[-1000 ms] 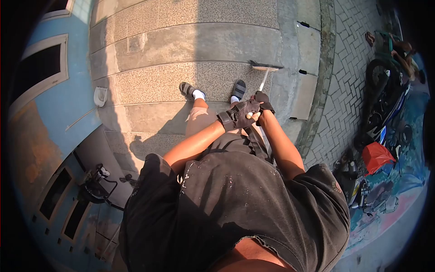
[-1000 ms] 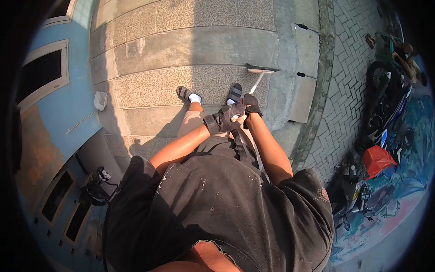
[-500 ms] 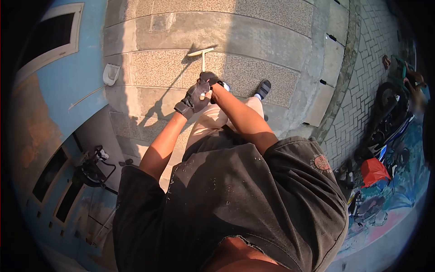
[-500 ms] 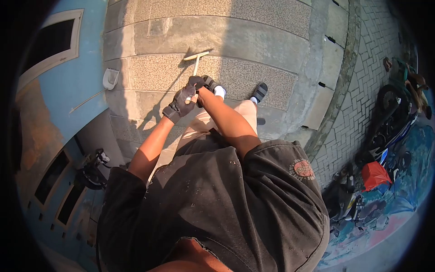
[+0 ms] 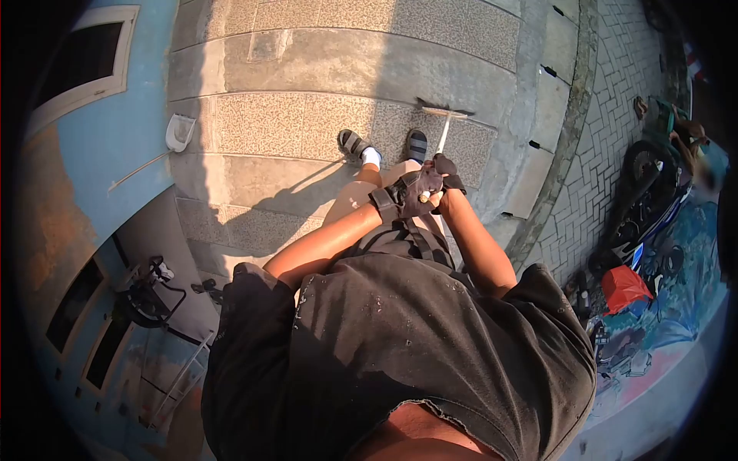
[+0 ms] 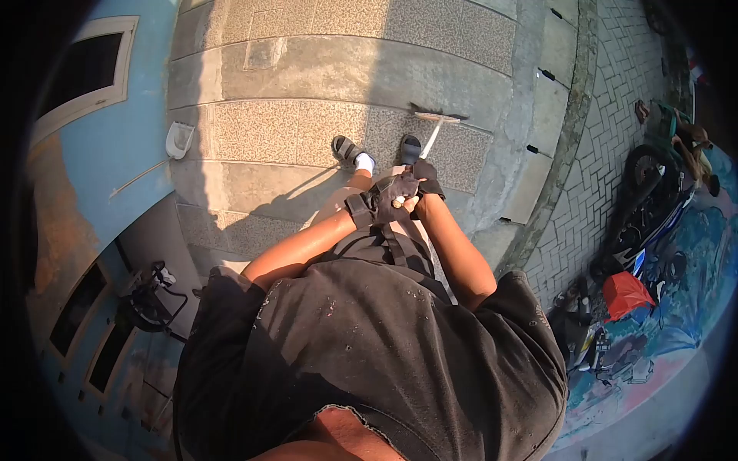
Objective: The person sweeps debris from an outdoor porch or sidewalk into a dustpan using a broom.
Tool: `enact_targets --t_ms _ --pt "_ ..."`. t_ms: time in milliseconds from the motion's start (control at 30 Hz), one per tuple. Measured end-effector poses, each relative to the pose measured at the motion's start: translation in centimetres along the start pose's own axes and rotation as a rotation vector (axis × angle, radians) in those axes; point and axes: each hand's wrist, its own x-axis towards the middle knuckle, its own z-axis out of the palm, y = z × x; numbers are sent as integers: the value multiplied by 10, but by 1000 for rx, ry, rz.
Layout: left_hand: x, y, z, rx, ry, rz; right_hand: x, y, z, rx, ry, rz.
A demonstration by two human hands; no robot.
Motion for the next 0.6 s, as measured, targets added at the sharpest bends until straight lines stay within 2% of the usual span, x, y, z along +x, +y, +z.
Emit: enact_targets --t_ms 33,100,133,167,200,233,267,300,367,433,500,600 --pt "18 5 11 -10 90 77 -7 -14 -9 71 62 109" --pt "38 -16 26 61 -121 -138 -13 -44 -23 215 181 316" --pt "48 -28 33 58 -82 -86 -13 -59 -30 288 235 416" --pt "58 -40 43 25 72 -8 -11 -68 -37 361 289 519" --pt "57 -50 49 12 177 -71 -14 -74 -43 433 345 628" --pt "58 -53 50 0 285 -134 -8 -79 -33 433 342 631" --pt "55 -61 37 36 248 -211 5 -86 -6 404 414 601" --pt "44 -69 16 74 210 -290 26 -84 11 332 354 580" --pt "18 -74 -18 -118 192 -408 60 -74 43 231 141 514" --pt "11 -38 -46 298 323 -107 76 -70 86 268 -9 455" --pt "-14 -43 -59 335 262 -265 76 -72 130 433 -120 420" --pt "-7 -7 -67 438 234 -333 65 -78 152 855 -308 427"
